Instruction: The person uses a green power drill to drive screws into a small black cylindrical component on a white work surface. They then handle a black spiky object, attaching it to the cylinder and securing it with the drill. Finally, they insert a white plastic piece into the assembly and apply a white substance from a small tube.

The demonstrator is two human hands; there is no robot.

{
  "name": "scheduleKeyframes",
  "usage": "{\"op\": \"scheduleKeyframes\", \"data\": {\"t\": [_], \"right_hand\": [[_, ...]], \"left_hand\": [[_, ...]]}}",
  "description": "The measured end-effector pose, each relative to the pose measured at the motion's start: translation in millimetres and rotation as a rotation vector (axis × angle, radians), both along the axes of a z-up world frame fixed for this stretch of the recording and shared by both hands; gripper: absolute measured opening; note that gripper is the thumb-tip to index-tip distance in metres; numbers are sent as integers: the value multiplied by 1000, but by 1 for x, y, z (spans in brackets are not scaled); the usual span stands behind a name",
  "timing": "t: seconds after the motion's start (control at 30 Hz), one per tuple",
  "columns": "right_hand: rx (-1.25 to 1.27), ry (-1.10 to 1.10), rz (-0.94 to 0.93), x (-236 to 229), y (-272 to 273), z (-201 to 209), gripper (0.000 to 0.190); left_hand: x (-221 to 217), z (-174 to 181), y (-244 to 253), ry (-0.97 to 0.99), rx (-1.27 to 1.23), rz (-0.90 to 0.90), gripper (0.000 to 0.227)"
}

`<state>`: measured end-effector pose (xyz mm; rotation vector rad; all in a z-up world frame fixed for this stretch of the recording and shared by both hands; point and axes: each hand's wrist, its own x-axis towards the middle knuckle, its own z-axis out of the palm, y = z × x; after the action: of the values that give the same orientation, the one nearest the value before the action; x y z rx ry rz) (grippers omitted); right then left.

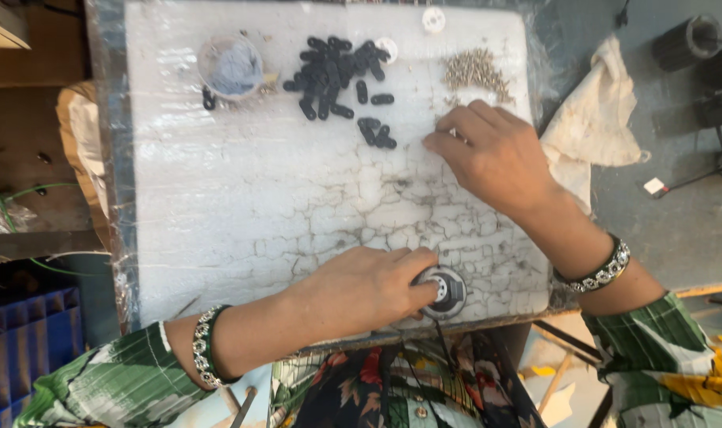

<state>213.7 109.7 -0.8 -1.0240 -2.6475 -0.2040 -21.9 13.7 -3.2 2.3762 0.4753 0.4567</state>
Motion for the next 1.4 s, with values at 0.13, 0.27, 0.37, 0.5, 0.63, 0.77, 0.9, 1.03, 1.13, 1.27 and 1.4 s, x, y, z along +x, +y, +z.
{"op": "scheduleKeyframes", "data": {"t": [0.13, 0.27, 0.37, 0.5, 0.63, 0.77, 0.9, 1.03, 1.13, 1.27, 1.4], "right_hand": [[-176, 229, -12, -7, 10, 2, 8], [-421, 633, -38, -14, 36, 5, 5], [-593, 1115, 22, -27, 61, 15, 13], [-504, 1219, 32, -37, 75, 32, 13], [-356, 1139, 68, -31, 88, 29, 1], [-209, 1102, 198, -11, 109, 19, 6], [-124, 1130, 167, 8, 129, -4, 27], [-106, 1121, 145, 15, 139, -21, 31], [-106, 1168, 189, 6, 139, -22, 35], [-110, 1098, 187, -14, 130, -12, 23], [-70, 1087, 158, -39, 121, 5, 16]], "left_hand": [[1, 2, 1, -37, -10, 13, 21], [1, 2, 0, -49, -31, 4, 23], [-1, 1, -1, -9, -25, 0, 21], [-1, 0, -1, -17, 22, 23, 19], [0, -2, 0, -25, -21, 10, 22], [1, -3, -1, -25, -34, 3, 23], [1, -4, 1, -44, -23, -6, 25], [1, -3, 2, -14, -39, -16, 26], [1, -3, 2, -3, -32, -16, 25], [2, -4, 3, 4, -32, -15, 24], [1, -4, 2, -3, -35, -2, 22]]}}
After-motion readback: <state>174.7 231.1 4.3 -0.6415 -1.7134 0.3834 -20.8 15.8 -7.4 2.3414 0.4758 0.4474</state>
